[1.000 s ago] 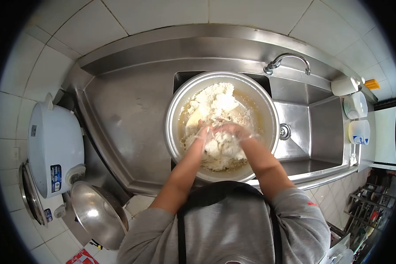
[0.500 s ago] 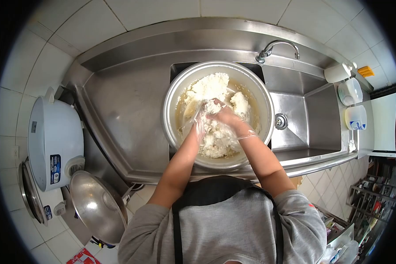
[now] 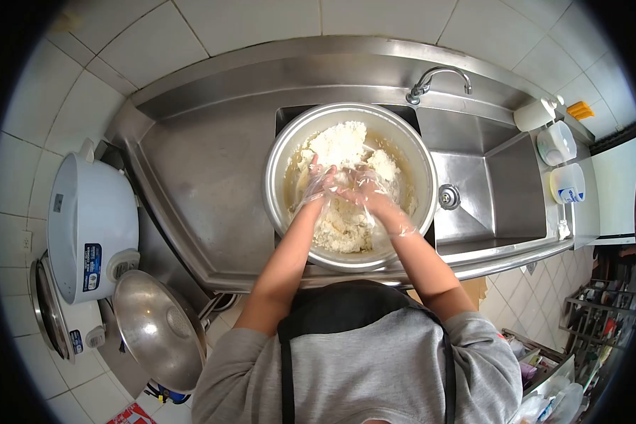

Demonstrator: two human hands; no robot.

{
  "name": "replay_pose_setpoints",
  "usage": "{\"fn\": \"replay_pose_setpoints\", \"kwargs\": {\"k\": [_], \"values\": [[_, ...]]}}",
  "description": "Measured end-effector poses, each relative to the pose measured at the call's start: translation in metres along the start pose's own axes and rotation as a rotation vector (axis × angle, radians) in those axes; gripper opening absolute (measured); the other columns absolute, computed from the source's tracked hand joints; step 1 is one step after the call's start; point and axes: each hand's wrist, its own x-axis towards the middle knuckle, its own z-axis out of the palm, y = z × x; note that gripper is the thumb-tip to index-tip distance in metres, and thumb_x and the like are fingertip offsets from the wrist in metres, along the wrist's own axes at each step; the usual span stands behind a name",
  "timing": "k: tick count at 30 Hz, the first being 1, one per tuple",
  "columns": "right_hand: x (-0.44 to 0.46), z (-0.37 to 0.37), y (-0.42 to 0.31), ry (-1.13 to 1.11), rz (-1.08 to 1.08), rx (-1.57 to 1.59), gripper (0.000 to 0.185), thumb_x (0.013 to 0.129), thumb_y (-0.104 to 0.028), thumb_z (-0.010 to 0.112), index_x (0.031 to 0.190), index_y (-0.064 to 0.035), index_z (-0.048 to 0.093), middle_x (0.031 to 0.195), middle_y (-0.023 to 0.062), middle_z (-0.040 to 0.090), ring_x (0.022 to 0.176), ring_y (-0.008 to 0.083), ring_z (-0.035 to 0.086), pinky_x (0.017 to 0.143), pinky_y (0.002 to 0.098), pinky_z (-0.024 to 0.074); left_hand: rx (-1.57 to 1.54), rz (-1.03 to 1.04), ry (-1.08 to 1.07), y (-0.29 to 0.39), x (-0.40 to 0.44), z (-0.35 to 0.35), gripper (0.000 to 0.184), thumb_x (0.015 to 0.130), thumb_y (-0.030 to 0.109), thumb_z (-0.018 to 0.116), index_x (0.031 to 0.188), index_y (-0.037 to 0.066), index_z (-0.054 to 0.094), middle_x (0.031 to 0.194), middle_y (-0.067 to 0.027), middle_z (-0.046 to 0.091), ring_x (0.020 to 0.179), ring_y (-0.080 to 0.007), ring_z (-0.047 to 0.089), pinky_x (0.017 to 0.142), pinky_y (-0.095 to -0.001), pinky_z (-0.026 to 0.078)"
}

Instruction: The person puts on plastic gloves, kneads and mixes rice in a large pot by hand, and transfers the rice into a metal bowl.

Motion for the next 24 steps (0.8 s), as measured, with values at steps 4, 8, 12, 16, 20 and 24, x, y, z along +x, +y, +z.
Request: {"fn": "replay_pose_setpoints", "kwargs": {"k": [4,8,12,16,20,24], "values": [[-0.021,-0.003,-0.053,0.103,-0.079,-0.190,0.039,0.074,-0.036,0.066,0.097,-0.0044,0.064,0.101,0.0178,0.054,0.097,0.0329,0.050,0.085,0.0412,0.0389,-0.117,0.185,0.025,0.001,0.006,0.005,0.086,0.081,0.024,0.066,0.143,0.015,0.007,0.137,-0.0148,0.032,0.121,-0.0262,0.038,0.095,-0.0327,0.038],[-0.024,0.027,-0.038,0.074,-0.112,0.267,0.022,0.080,-0.016,0.061,0.096,-0.0008,0.060,0.090,0.0164,0.056,0.085,0.0314,0.053,0.074,0.0415,0.0403,0.089,0.101,0.012,0.028,-0.004,0.004,0.096,0.075,0.033,0.070,0.143,0.014,0.005,0.141,-0.0190,0.023,0.129,-0.0306,0.027,0.103,-0.0377,0.028],[-0.039,0.026,-0.045,-0.036,0.000,0.491,0.025,0.080,-0.015,0.060,0.101,-0.0007,0.058,0.090,0.0157,0.057,0.086,0.0290,0.054,0.076,0.0388,0.0420,0.651,0.457,0.015,0.039,-0.019,-0.014,0.103,0.070,0.046,0.069,0.143,0.011,0.006,0.145,-0.0208,0.015,0.134,-0.0340,0.017,0.109,-0.0409,0.014],[-0.051,0.031,-0.036,-0.145,-0.126,0.209,0.027,0.082,-0.015,0.058,0.106,-0.0025,0.058,0.097,0.0161,0.059,0.093,0.0275,0.055,0.080,0.0369,0.0433,0.686,0.593,0.010,0.041,-0.022,-0.018,0.100,0.074,0.048,0.064,0.143,0.012,0.002,0.145,-0.0215,0.015,0.134,-0.0349,0.015,0.110,-0.0398,0.012],[-0.043,0.033,-0.015,-0.388,-0.045,0.216,0.032,0.085,-0.025,0.056,0.110,-0.0067,0.058,0.103,0.0160,0.059,0.099,0.0281,0.054,0.085,0.0392,0.0418,0.015,0.264,0.222,0.015,-0.003,0.000,0.091,0.078,0.050,0.059,0.142,0.007,0.009,0.144,-0.0225,0.016,0.133,-0.0336,0.017,0.109,-0.0360,0.015],[-0.041,-0.019,-0.014,-0.284,-0.064,-0.582,0.053,0.074,-0.042,0.063,0.110,-0.0033,0.058,0.102,0.0173,0.061,0.104,0.0268,0.053,0.093,0.0362,0.0363,0.689,-0.003,-0.222,-0.002,0.009,-0.022,0.076,0.077,0.048,0.059,0.131,0.001,0.037,0.135,-0.0213,0.036,0.126,-0.0312,0.035,0.105,-0.0333,0.025]]}}
